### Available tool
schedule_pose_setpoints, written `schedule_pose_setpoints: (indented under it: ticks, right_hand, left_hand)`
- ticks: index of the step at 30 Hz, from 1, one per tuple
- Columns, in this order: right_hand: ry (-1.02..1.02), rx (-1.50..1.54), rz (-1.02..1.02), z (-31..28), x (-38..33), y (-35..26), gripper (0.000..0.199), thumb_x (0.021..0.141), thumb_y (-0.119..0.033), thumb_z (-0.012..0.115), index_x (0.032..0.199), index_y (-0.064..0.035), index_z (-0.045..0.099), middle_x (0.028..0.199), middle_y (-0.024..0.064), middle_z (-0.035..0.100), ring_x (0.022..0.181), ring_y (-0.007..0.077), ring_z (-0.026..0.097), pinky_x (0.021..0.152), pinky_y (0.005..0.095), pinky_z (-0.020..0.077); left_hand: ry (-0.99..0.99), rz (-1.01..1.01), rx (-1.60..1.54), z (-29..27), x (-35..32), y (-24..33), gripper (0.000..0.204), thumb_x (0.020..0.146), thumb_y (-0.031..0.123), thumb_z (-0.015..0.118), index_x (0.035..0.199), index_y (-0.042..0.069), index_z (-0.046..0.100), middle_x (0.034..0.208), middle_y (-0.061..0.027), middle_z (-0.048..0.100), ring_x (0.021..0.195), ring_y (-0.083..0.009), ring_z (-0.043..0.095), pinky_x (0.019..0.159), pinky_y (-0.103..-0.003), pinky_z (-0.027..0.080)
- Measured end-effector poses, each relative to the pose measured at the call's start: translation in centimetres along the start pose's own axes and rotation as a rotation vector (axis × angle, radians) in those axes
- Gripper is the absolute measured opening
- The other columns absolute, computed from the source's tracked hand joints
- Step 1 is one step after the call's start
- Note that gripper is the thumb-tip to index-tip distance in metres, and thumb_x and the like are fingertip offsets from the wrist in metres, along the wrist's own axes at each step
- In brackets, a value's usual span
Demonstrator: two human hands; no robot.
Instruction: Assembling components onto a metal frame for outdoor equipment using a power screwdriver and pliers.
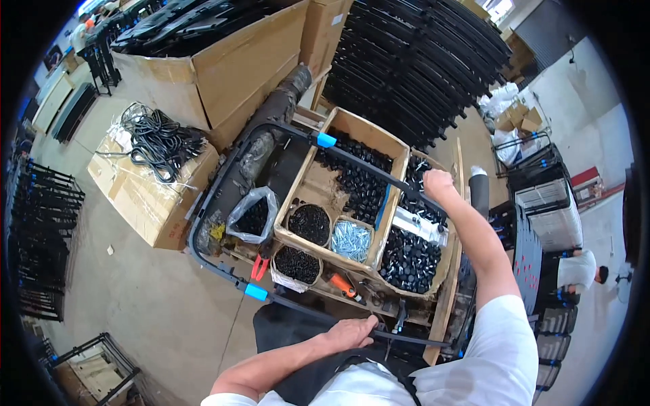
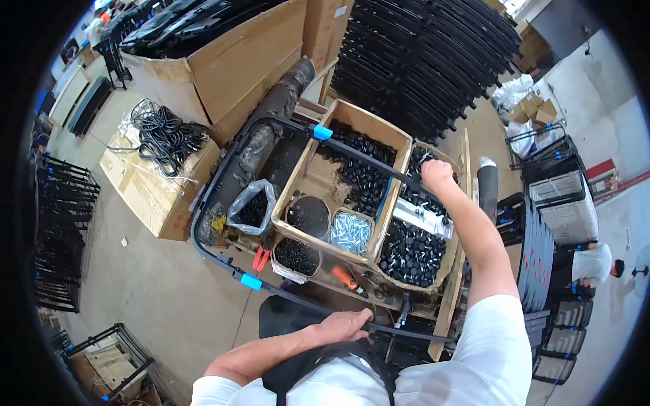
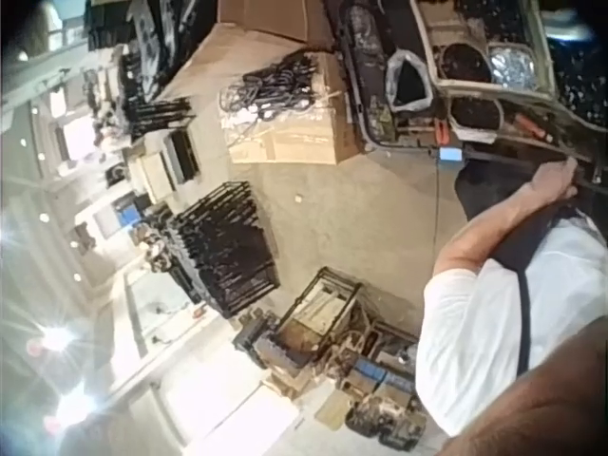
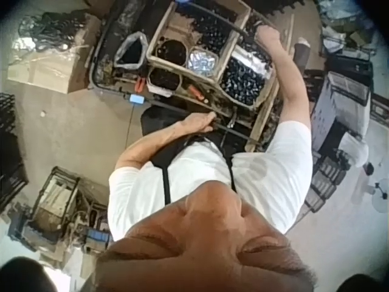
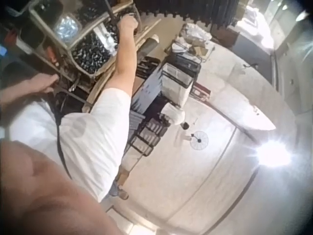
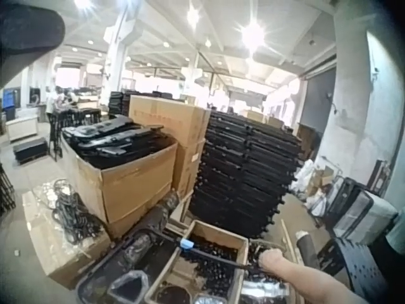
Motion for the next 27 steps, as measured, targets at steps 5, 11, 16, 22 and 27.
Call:
schedule_pose_setpoints:
  ticks: [5,11,16,22,27]
  right_hand:
    - [-0.043,-0.019,-0.101,0.1,0.8,-0.6,0.025,0.088,-0.015,0.065,0.106,-0.0089,0.082,0.109,0.0174,0.08,0.101,0.0325,0.079,0.083,0.0459,0.0641]
    - [-0.171,-0.141,-0.106,0.5,0.3,-0.5,0.022,0.091,-0.018,0.064,0.1,-0.0132,0.083,0.11,0.0133,0.081,0.104,0.0291,0.079,0.083,0.044,0.0638]
    - [0.017,0.124,-0.176,0.9,-0.4,-0.9,0.026,0.09,-0.017,0.065,0.11,-0.0094,0.078,0.105,0.0183,0.079,0.1,0.0321,0.078,0.08,0.0473,0.0632]
    - [-0.254,-0.165,-0.141,1.9,0.6,0.4,0.025,0.094,-0.019,0.062,0.107,-0.0122,0.082,0.116,0.0119,0.08,0.108,0.0293,0.077,0.087,0.0455,0.0631]
    - [-0.007,0.13,-0.103,0.9,-0.6,-2.5,0.025,0.092,-0.016,0.063,0.109,-0.0094,0.081,0.117,0.0117,0.079,0.109,0.029,0.077,0.086,0.0442,0.063]
  left_hand:
    - [-0.024,0.022,0.035,-0.6,-0.1,-0.3,0.029,0.092,0.016,0.074,0.118,0.009,0.062,0.104,-0.0191,0.064,0.106,-0.0415,0.066,0.089,-0.05,0.055]
    - [-0.236,-0.091,0.097,-1.4,0.1,0.9,0.046,0.095,0.021,0.062,0.141,0.026,0.064,0.102,-0.018,0.076,0.097,-0.0411,0.074,0.08,-0.056,0.058]
    - [-0.19,-0.085,0.056,-1.9,0.7,1.1,0.038,0.101,0.035,0.058,0.136,0.025,0.069,0.112,-0.0157,0.077,0.104,-0.041,0.073,0.088,-0.054,0.059]
    - [0.038,0.043,0.179,-0.6,0.8,1.0,0.038,0.104,0.051,0.058,0.126,0.025,0.074,0.095,-0.0128,0.077,0.091,-0.037,0.075,0.075,-0.05,0.061]
    - [0.14,0.072,0.24,1.2,-1.1,0.3,0.035,0.104,0.044,0.059,0.133,0.027,0.072,0.085,-0.0116,0.072,0.079,-0.0341,0.073,0.066,-0.046,0.059]
Point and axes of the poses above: each hand's wrist, its own x-axis towards the middle knuckle, its own z-axis out of the palm, y = z × x, the point moved 2 cm from there along x, towards the middle knuckle
